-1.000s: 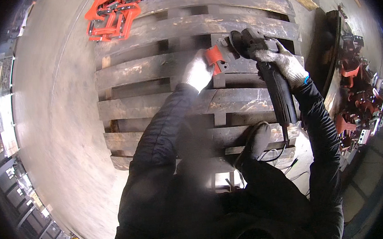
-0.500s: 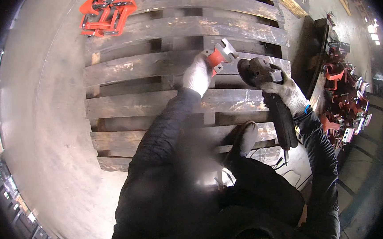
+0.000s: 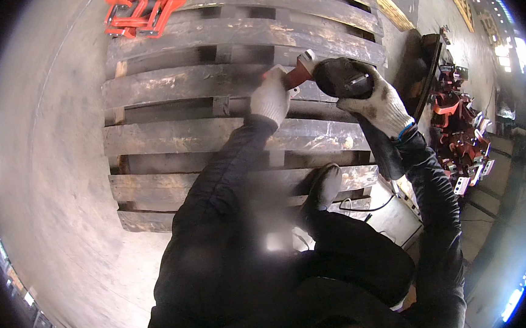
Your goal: The person uses an angle grinder to smooth the edges of red metal parts on a wooden pallet. They repeatedly pick up each part, grind its edges, and place it back on the pallet.
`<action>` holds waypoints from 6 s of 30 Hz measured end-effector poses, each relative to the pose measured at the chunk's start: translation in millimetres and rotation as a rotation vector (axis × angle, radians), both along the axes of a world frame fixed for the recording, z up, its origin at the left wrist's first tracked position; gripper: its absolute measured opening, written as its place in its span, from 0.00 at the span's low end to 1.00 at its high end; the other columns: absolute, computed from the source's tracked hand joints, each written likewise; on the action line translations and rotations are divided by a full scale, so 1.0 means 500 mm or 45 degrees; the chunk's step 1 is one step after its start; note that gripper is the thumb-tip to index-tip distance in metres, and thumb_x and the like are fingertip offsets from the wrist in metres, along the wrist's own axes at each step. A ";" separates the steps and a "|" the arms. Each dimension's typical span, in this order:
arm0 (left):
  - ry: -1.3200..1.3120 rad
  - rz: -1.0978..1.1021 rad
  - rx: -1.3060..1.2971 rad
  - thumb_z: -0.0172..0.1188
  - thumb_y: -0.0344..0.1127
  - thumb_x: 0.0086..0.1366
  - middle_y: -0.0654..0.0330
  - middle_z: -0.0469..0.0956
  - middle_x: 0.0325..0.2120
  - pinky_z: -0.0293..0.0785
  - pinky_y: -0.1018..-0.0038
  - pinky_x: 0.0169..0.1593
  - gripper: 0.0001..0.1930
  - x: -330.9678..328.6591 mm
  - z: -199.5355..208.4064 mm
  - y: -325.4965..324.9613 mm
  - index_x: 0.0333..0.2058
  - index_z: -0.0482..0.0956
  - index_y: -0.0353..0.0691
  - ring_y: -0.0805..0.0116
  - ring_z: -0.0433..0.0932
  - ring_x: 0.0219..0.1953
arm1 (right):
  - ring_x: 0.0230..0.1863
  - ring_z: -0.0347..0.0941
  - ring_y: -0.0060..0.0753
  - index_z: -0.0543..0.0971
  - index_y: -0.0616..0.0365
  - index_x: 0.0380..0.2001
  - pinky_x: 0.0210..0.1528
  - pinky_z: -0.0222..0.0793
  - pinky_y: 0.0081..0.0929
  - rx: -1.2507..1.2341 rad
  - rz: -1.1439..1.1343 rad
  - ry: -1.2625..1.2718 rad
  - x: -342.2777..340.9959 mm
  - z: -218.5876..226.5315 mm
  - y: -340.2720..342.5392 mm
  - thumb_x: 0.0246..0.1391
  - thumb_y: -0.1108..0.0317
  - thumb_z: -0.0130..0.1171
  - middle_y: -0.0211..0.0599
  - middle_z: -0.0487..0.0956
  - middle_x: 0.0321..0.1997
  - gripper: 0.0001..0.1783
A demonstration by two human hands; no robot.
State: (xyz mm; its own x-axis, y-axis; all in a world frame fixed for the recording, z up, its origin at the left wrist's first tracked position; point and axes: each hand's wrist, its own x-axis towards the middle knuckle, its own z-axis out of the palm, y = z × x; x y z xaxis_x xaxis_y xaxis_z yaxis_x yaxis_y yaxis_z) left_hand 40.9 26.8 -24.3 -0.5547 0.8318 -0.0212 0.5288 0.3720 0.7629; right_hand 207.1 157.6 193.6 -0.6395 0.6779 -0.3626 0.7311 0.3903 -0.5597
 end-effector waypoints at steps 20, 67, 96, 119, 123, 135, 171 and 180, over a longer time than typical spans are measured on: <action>-0.066 0.040 -0.028 0.58 0.39 0.68 0.42 0.81 0.36 0.76 0.44 0.42 0.13 0.000 0.063 -0.019 0.47 0.68 0.44 0.35 0.82 0.40 | 0.58 0.79 0.39 0.71 0.58 0.64 0.63 0.73 0.31 0.004 0.079 -0.018 -0.018 0.015 0.011 0.39 0.51 0.81 0.47 0.82 0.56 0.50; -0.203 0.032 -0.106 0.66 0.52 0.64 0.44 0.77 0.52 0.77 0.55 0.53 0.29 -0.005 -0.005 -0.014 0.59 0.68 0.46 0.41 0.80 0.50 | 0.58 0.77 0.37 0.83 0.52 0.52 0.62 0.72 0.28 0.061 0.257 0.059 -0.015 0.001 0.069 0.58 0.65 0.67 0.43 0.79 0.57 0.18; -0.144 0.129 -0.014 0.58 0.48 0.73 0.50 0.82 0.30 0.79 0.62 0.36 0.25 -0.069 0.048 -0.140 0.58 0.73 0.34 0.59 0.83 0.31 | 0.53 0.76 0.31 0.64 0.53 0.71 0.56 0.76 0.30 -0.264 -0.544 0.801 0.127 -0.163 -0.031 0.44 0.71 0.76 0.39 0.78 0.56 0.50; -1.891 0.371 -0.021 0.66 0.46 0.68 0.48 0.80 0.44 0.83 0.60 0.49 0.26 0.003 0.074 -0.198 0.55 0.72 0.33 0.55 0.83 0.42 | 0.54 0.77 0.30 0.66 0.59 0.69 0.59 0.74 0.32 -0.430 -0.414 0.616 0.099 -0.254 -0.079 0.45 0.68 0.80 0.41 0.80 0.56 0.49; -1.995 0.401 -0.124 0.61 0.40 0.72 0.49 0.79 0.49 0.82 0.60 0.52 0.23 -0.021 0.102 -0.182 0.59 0.71 0.34 0.57 0.83 0.47 | 0.53 0.77 0.30 0.67 0.57 0.69 0.59 0.75 0.31 -0.464 -0.558 0.607 0.119 -0.262 -0.088 0.43 0.69 0.80 0.40 0.80 0.56 0.49; -2.028 0.340 -0.041 0.53 0.44 0.76 0.50 0.81 0.49 0.85 0.55 0.49 0.21 0.067 0.110 -0.172 0.59 0.73 0.37 0.57 0.84 0.47 | 0.36 0.84 0.53 0.66 0.42 0.72 0.38 0.79 0.43 0.239 0.056 0.440 0.068 -0.245 -0.130 0.42 0.55 0.79 0.50 0.84 0.37 0.53; -2.077 0.202 0.084 0.54 0.48 0.75 0.53 0.81 0.50 0.84 0.56 0.52 0.23 0.027 0.094 -0.192 0.60 0.73 0.38 0.58 0.83 0.49 | 0.39 0.84 0.52 0.64 0.38 0.72 0.41 0.81 0.43 0.356 -0.001 0.246 0.089 -0.265 -0.144 0.43 0.54 0.78 0.50 0.84 0.41 0.52; -1.127 -0.313 0.392 0.55 0.48 0.75 0.53 0.82 0.50 0.84 0.56 0.52 0.23 0.022 -0.004 -0.204 0.59 0.74 0.38 0.58 0.83 0.49 | 0.52 0.83 0.52 0.68 0.40 0.70 0.51 0.81 0.41 0.174 -0.033 0.205 0.078 -0.243 -0.146 0.40 0.65 0.79 0.49 0.84 0.52 0.51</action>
